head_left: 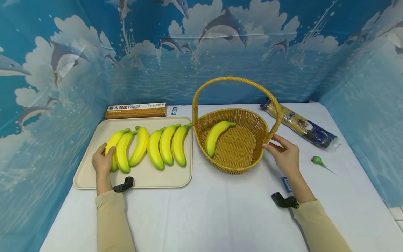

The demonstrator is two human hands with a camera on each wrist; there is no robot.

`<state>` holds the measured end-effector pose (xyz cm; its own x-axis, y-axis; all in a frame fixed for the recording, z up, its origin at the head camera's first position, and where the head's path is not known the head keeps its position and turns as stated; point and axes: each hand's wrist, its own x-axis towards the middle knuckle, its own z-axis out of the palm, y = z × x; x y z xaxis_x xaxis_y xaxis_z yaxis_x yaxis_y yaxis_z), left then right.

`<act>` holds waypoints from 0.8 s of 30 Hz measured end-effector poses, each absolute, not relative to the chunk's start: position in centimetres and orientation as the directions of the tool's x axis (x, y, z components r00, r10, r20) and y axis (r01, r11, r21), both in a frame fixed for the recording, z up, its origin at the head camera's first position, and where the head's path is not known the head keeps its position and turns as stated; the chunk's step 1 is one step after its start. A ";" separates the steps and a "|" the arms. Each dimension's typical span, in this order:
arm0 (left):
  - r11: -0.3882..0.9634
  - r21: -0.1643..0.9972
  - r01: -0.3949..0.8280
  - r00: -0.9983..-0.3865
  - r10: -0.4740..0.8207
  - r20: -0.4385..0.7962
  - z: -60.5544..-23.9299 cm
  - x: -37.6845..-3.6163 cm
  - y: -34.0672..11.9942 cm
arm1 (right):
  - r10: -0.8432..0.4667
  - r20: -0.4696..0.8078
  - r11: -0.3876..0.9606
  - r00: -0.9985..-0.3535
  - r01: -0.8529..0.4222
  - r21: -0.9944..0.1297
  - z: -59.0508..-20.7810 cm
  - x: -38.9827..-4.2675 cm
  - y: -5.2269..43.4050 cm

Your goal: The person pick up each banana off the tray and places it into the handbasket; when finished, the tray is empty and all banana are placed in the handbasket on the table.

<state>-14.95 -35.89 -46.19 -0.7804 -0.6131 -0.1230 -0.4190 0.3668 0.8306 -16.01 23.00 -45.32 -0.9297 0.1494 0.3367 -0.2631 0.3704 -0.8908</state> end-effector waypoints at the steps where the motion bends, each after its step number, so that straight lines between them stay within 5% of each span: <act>1: 0.369 0.828 -0.423 -0.778 -0.616 -0.123 -46.3 -15.0 -35.9 | 0.151 0.339 0.369 -0.929 -0.265 -0.891 -45.3 -16.0 23.0; 17: 0.250 0.857 -0.450 -0.601 -0.795 -0.084 -43.9 -14.2 -34.8 | 0.133 0.323 0.391 -0.937 -0.250 -0.886 -45.3 -16.2 22.9; 24: 0.253 0.887 -0.387 -0.673 -0.735 -0.085 -40.4 -14.5 -31.7 | 0.147 0.310 0.385 -0.940 -0.234 -0.893 -45.3 -16.0 23.3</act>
<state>-14.49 -31.67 -40.41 -0.6731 -0.7347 -0.0848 -0.3874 0.2525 0.8867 -16.02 23.25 -45.33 -0.9395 0.1466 0.3095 -0.2340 0.3852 -0.8927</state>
